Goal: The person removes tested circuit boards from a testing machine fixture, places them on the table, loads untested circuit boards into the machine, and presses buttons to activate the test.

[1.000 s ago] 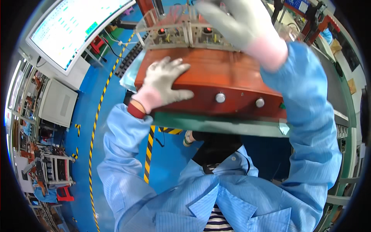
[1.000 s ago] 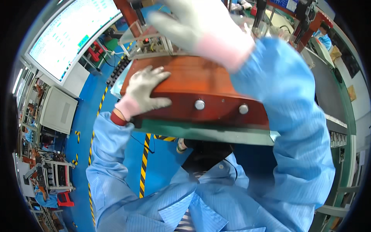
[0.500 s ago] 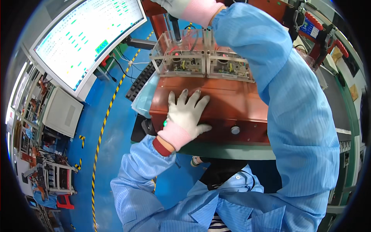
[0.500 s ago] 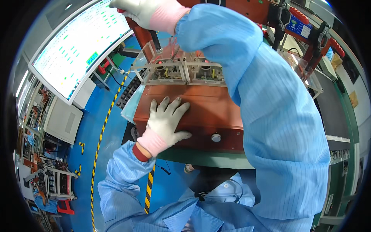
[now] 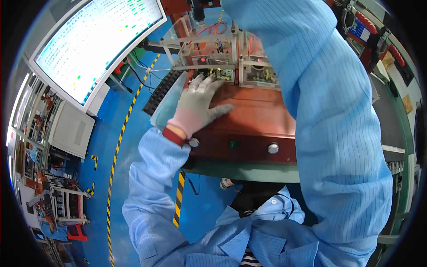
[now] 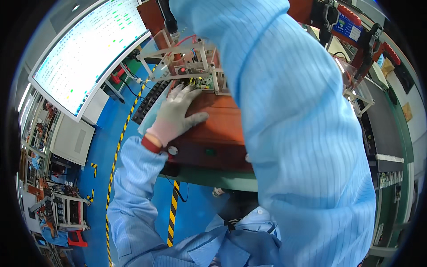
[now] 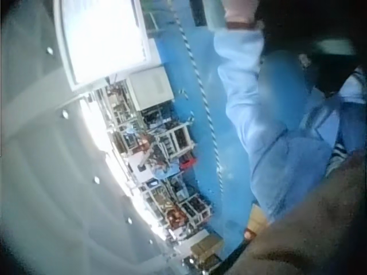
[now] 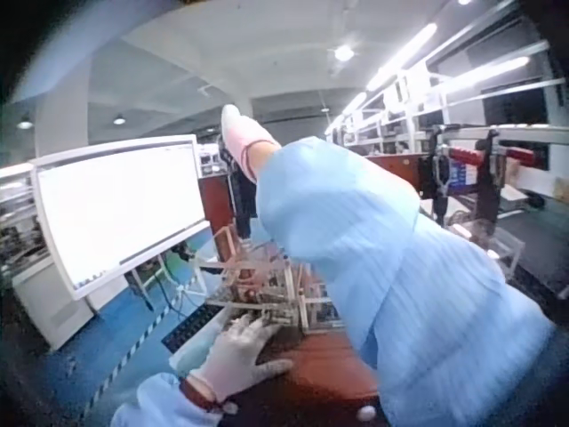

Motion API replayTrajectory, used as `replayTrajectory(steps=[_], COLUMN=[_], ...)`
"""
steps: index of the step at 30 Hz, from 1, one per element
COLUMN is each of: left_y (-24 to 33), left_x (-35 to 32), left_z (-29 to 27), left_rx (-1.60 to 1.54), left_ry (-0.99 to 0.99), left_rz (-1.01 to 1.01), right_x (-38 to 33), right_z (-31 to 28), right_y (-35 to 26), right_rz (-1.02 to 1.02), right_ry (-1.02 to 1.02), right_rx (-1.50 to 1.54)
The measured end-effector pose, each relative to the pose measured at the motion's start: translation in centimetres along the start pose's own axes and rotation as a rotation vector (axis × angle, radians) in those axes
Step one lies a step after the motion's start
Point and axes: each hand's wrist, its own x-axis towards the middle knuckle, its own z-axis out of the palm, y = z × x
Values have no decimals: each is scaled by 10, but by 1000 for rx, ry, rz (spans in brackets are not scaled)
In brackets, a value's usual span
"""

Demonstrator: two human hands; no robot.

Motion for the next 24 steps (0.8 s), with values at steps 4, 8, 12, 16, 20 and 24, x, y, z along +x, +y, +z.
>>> replayTrajectory(steps=[4, 8, 12, 16, 20, 24], left_y=[-3, 20, 39, 73, 103, 119], left_x=[-12, -3, -21, -45, -59, -66], left_z=[0, -16, -40, -46, -43, -43], left_rx=[-23, -129, -145, 46, 14, -74], left_ry=[5, -55, -232, -91, 18, 36], left_rz=[-10, -33, -183, -80, -90, -71], right_x=[-56, -136, -207, -215, -210, -209], right_z=[-12, -37, -11, -10, -3, -3], right_y=[-12, -15, 21, 34, 21, 18], right_rz=[80, -406, -380, -37, -2, 44], right_ry=[4, -361, -607, -925, -1191, -1253], right_rx=[-288, -299, -559, -724, -870, -817])
